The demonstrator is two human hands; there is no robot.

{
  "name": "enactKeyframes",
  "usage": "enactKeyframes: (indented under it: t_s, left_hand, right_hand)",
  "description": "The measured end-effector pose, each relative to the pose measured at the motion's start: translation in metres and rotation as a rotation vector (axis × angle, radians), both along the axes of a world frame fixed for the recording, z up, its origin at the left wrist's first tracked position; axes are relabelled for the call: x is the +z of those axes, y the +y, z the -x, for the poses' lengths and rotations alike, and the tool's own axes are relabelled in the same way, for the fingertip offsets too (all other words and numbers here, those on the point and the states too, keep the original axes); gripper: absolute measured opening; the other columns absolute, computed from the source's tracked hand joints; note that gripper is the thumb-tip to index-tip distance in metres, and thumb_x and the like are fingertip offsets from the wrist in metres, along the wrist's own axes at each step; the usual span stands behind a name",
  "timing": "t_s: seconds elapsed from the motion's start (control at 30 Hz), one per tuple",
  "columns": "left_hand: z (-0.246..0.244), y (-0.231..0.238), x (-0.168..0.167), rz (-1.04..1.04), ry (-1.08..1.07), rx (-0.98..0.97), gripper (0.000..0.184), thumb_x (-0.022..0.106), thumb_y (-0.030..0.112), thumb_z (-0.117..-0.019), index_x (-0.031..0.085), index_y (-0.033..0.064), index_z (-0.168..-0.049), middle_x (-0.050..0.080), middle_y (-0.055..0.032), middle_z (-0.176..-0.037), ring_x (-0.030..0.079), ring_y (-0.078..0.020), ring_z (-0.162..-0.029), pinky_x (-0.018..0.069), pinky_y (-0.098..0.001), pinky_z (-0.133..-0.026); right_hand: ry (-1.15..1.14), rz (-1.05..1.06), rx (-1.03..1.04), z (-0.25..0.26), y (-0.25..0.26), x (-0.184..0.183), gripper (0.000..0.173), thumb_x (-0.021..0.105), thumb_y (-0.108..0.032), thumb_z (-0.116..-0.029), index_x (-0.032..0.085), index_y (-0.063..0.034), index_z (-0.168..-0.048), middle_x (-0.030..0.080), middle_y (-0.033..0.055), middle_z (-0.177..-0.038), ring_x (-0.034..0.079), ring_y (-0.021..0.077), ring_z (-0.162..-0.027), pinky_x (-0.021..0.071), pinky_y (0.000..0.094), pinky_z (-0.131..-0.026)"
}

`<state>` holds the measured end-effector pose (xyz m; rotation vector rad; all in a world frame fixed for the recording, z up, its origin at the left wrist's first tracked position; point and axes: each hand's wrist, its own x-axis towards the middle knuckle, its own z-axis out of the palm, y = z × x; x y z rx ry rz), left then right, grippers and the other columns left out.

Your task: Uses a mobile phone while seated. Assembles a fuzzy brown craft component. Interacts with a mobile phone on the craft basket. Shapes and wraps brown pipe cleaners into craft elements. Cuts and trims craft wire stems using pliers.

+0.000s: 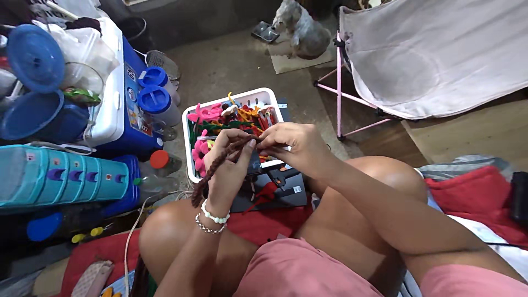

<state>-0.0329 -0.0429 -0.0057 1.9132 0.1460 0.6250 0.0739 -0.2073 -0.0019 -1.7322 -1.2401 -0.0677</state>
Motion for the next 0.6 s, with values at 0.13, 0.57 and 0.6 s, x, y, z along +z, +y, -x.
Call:
enactKeyframes:
  t_s: [0.13,0.57,0.6]
  left_hand:
    - [0.0004,0.0014,-0.0009,-0.008,-0.045,-0.026,0.019,0.074,0.005,-0.0914,0.066,0.0073,-0.109,0.073,0.0006,-0.101,0.071,-0.0066,-0.089,0.0619,-0.0243,-0.077]
    - [0.0007,0.0015,0.0007,0.061,0.002,-0.028,0.022,0.075,0.005,-0.0903,0.066,0.0078,-0.11,0.074,0.0001,-0.1,0.072,-0.0088,-0.088,0.0626,-0.0262,-0.078]
    - [0.0011,0.0017,0.0021,0.119,0.018,-0.039,0.023,0.075,0.003,-0.0901,0.066,0.0082,-0.11,0.074,-0.0001,-0.1,0.072,-0.0093,-0.088,0.0627,-0.0269,-0.078]
  right_hand:
    - [0.143,0.004,-0.019,0.0017,0.0,0.002,0.005,0.077,-0.006,-0.0856,0.077,-0.0035,-0.09,0.073,0.006,-0.098,0.071,0.0076,-0.088,0.061,0.0216,-0.078]
    - [0.101,-0.064,0.021,-0.0005,0.0004,0.0013,0.009,0.075,-0.01,-0.0914,0.075,-0.0019,-0.095,0.072,0.005,-0.094,0.07,0.0069,-0.084,0.0616,0.022,-0.077]
    - [0.011,-0.067,0.016,-0.0009,0.0006,0.0016,0.01,0.073,-0.011,-0.0937,0.075,-0.0018,-0.095,0.073,0.0056,-0.095,0.07,0.0074,-0.086,0.0606,0.0218,-0.079]
